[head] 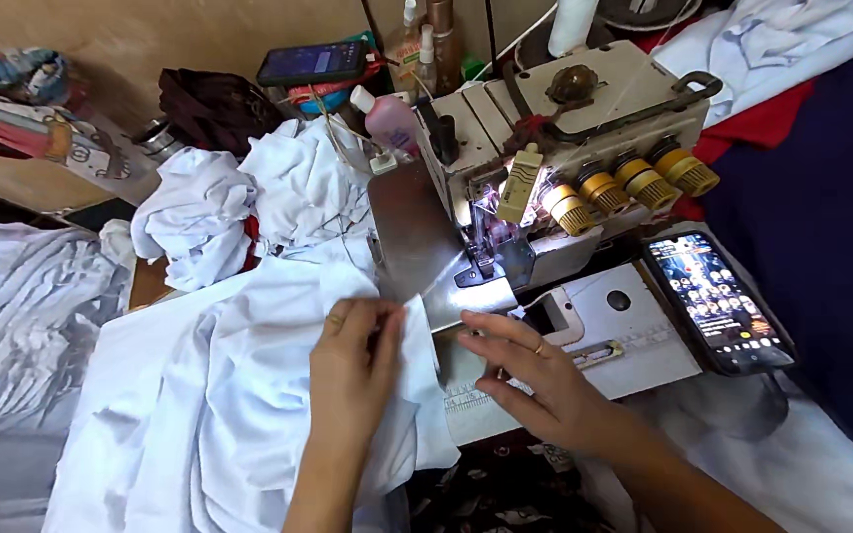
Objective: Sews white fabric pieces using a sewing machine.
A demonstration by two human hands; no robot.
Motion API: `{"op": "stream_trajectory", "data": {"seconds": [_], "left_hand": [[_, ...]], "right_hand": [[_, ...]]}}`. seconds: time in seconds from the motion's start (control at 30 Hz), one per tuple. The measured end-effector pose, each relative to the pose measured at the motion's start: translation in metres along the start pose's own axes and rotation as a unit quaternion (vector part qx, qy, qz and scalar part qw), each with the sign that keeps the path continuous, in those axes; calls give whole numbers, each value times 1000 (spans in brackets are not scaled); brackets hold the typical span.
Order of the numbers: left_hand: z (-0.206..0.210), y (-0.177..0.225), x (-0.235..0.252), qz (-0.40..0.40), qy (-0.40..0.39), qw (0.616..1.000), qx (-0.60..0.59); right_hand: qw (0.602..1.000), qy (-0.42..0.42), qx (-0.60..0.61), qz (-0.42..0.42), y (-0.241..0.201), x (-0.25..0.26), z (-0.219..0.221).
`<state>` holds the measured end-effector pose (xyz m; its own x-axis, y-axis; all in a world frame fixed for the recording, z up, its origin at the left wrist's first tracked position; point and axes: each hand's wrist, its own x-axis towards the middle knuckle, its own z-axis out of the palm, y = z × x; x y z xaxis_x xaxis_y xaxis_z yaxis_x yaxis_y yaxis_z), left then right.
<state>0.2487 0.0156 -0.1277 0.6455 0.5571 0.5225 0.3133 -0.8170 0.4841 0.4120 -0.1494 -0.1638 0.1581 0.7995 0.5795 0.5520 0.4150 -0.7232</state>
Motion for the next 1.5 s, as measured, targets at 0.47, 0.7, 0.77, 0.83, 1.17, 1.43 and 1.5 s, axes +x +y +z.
{"op": "stream_trajectory", "data": {"seconds": [0.47,0.7,0.77,0.83,1.17,1.43,1.5], "left_hand": [[22,50,7,104,-81,990,41],[-15,30,7,213,-87,973,1],[-25,16,5,199,-79,977,18],[-30,-1,3,177,-73,981,4],[28,-75,-36,36,-69,989,-123],[29,-74,-39,16,-58,991,-122],[30,-74,-40,16,-57,991,-119]], "right_hand": [[987,120,-47,92,28,6,-46],[993,100,1,65,10,-5,-41],[994,85,3,70,6,-10,-41],[995,66,-1,78,6,-15,-38],[982,-28,-104,154,12,-29,-21],[944,279,-172,32,-29,54,-119],[938,294,-170,69,-43,76,-134]]}}
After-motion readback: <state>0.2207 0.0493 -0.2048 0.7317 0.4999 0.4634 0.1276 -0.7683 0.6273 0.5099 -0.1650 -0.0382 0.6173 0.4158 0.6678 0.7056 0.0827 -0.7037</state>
